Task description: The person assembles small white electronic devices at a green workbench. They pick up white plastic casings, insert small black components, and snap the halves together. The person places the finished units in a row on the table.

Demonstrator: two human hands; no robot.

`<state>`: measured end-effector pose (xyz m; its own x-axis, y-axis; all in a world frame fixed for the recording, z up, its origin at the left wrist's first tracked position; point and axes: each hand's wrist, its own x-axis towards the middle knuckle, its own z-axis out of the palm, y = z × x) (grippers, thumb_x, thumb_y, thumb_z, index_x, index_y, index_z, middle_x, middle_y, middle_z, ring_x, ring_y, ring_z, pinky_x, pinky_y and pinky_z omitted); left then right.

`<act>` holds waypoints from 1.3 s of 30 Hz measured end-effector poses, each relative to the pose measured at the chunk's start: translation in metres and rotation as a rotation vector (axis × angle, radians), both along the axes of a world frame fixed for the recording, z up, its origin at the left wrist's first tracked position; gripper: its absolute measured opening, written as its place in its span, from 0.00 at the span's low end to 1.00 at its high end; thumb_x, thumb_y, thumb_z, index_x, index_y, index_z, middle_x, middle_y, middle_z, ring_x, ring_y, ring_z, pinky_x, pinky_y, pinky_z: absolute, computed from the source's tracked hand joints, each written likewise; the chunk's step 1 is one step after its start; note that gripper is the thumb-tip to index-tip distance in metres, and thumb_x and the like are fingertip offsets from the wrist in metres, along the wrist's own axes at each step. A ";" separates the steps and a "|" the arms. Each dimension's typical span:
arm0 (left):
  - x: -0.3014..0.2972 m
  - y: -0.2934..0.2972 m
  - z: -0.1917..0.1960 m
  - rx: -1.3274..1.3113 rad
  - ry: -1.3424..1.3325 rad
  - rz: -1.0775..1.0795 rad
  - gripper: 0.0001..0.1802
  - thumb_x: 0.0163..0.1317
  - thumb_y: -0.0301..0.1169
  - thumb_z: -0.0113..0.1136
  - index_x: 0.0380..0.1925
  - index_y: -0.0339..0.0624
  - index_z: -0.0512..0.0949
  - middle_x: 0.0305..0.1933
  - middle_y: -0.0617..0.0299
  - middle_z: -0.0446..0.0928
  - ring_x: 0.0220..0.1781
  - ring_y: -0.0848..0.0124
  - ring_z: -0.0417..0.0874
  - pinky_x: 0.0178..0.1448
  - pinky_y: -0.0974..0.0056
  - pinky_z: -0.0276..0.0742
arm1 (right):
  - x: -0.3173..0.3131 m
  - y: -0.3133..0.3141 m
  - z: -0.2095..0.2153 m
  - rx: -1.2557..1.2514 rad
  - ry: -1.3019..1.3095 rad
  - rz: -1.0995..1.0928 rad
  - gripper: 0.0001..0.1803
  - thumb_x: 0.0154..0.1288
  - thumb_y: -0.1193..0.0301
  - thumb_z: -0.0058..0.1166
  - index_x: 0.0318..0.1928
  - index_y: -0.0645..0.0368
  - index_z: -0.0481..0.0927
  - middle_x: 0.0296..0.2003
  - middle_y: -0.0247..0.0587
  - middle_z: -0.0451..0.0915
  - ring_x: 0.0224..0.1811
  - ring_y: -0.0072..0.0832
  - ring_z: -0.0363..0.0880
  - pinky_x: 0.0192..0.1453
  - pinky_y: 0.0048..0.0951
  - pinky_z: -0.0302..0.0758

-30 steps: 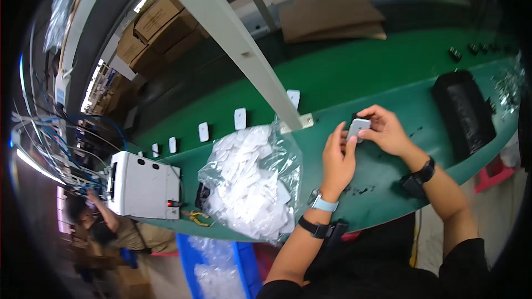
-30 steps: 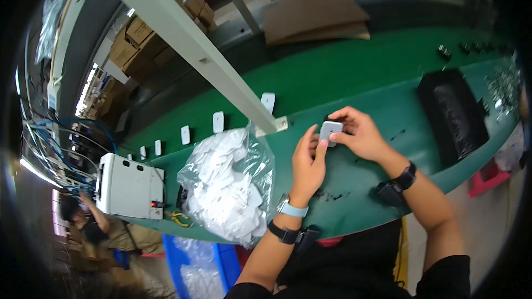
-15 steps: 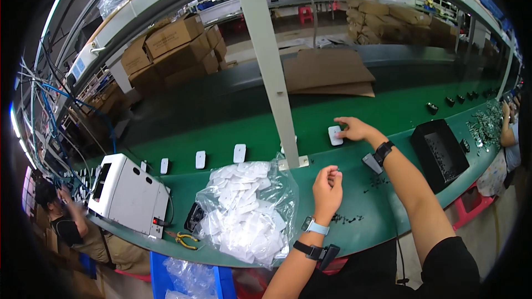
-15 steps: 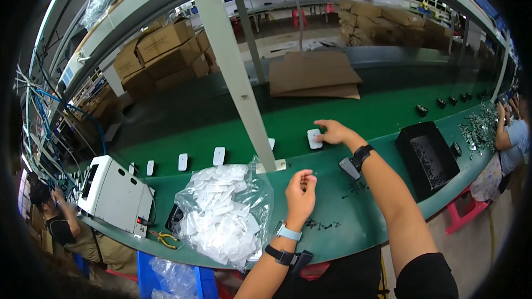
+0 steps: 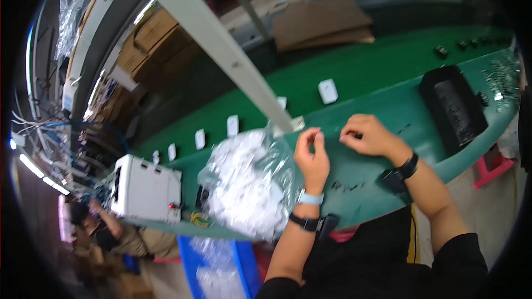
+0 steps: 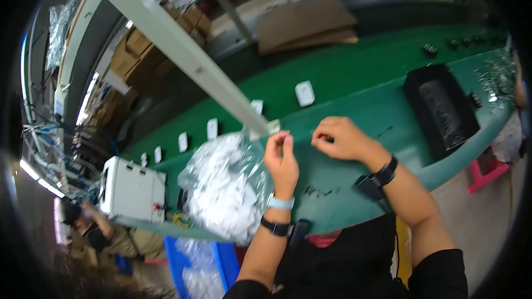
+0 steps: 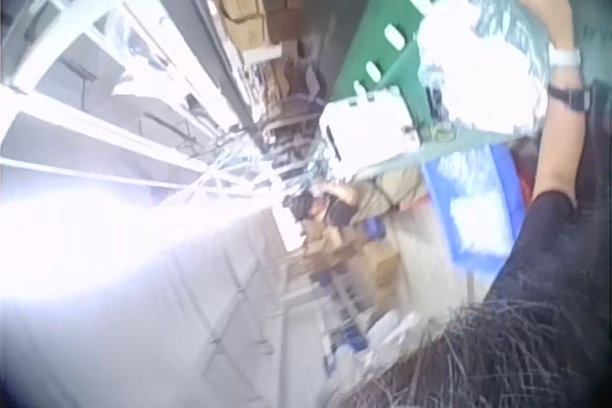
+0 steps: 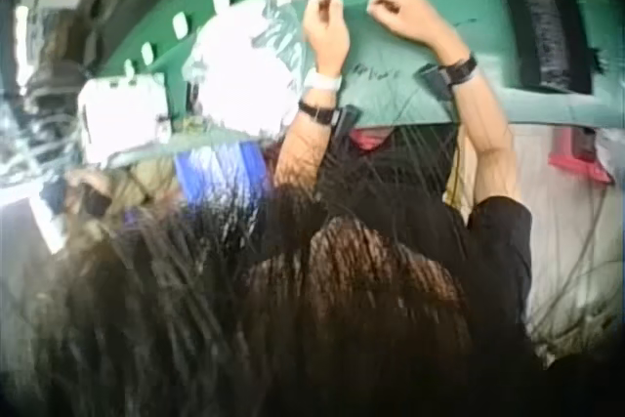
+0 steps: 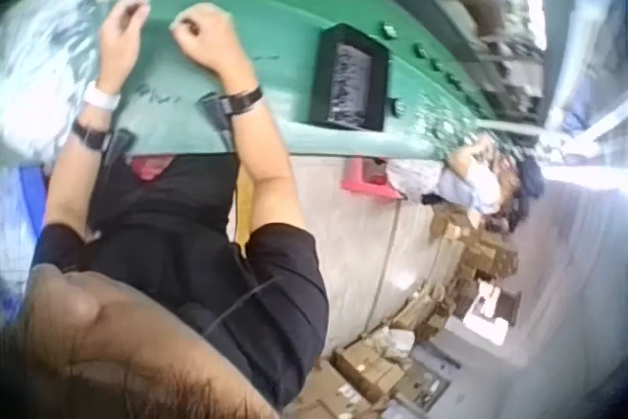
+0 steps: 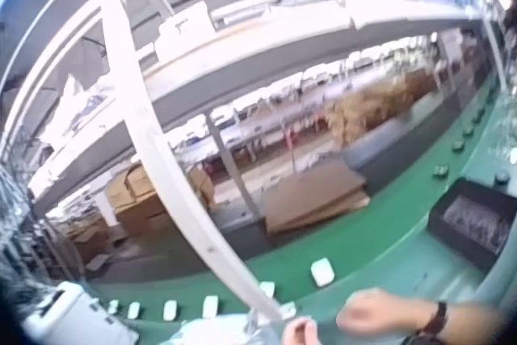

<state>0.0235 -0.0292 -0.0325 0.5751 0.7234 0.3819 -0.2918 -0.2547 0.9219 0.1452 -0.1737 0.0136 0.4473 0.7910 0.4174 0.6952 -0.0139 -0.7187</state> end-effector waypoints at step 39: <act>-0.138 0.078 0.044 1.084 1.058 0.235 0.10 0.56 0.21 0.60 0.39 0.31 0.81 0.40 0.45 0.79 0.46 0.45 0.79 0.52 0.48 0.76 | -0.034 0.005 -0.015 -0.281 -0.022 0.464 0.07 0.58 0.70 0.57 0.31 0.61 0.83 0.34 0.43 0.84 0.36 0.44 0.83 0.43 0.42 0.79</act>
<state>-0.1143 0.0488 0.0116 0.8305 0.4866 0.2711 0.5003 -0.8656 0.0207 0.1116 -0.1691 -0.0016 0.0178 0.9858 0.1667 0.6888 0.1087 -0.7167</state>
